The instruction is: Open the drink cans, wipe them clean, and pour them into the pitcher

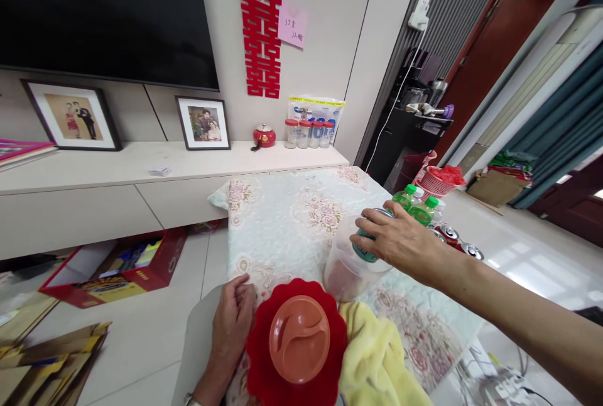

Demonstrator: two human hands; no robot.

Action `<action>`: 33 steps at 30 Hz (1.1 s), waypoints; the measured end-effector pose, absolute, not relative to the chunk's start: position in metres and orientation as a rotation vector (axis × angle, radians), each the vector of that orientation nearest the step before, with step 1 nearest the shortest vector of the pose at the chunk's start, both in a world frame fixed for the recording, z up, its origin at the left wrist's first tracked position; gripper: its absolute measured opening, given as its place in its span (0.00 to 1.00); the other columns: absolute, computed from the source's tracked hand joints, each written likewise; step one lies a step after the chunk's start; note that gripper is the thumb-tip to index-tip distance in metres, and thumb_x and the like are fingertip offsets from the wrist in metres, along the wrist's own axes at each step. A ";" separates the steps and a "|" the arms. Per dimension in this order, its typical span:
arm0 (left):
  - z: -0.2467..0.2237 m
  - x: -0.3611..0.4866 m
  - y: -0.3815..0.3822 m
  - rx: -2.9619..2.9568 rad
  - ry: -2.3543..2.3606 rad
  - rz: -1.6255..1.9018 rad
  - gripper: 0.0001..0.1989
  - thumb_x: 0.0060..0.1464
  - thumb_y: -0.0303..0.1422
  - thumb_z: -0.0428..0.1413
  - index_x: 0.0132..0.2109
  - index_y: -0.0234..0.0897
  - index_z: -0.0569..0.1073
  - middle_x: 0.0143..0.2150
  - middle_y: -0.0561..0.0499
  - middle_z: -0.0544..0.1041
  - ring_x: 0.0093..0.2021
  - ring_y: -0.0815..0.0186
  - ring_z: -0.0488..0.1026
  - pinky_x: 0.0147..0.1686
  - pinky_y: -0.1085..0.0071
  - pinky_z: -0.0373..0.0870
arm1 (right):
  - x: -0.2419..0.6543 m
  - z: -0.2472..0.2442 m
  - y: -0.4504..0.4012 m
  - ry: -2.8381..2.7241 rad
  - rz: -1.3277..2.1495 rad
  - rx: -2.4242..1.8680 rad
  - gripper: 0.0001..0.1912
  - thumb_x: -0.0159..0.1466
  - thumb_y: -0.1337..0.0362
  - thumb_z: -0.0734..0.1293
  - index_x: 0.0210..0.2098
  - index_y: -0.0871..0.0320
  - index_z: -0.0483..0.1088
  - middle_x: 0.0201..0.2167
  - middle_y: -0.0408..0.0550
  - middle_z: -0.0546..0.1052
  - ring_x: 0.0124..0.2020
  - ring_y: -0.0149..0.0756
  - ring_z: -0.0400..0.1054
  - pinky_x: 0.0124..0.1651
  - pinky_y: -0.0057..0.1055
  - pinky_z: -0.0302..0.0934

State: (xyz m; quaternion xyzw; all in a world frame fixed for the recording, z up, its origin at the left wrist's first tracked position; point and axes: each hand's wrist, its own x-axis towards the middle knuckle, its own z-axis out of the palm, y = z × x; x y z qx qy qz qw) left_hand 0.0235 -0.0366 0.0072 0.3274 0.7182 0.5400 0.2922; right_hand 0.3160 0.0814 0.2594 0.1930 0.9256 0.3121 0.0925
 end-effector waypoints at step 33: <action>0.016 0.028 -0.039 0.890 1.921 1.455 0.29 0.54 0.52 0.56 0.54 0.36 0.71 0.40 0.46 0.80 0.36 0.57 0.79 0.40 0.60 0.77 | 0.332 0.252 0.089 2.943 0.660 0.799 0.39 0.56 0.82 0.62 0.63 0.47 0.67 0.59 0.51 0.76 0.60 0.49 0.66 0.54 0.49 0.54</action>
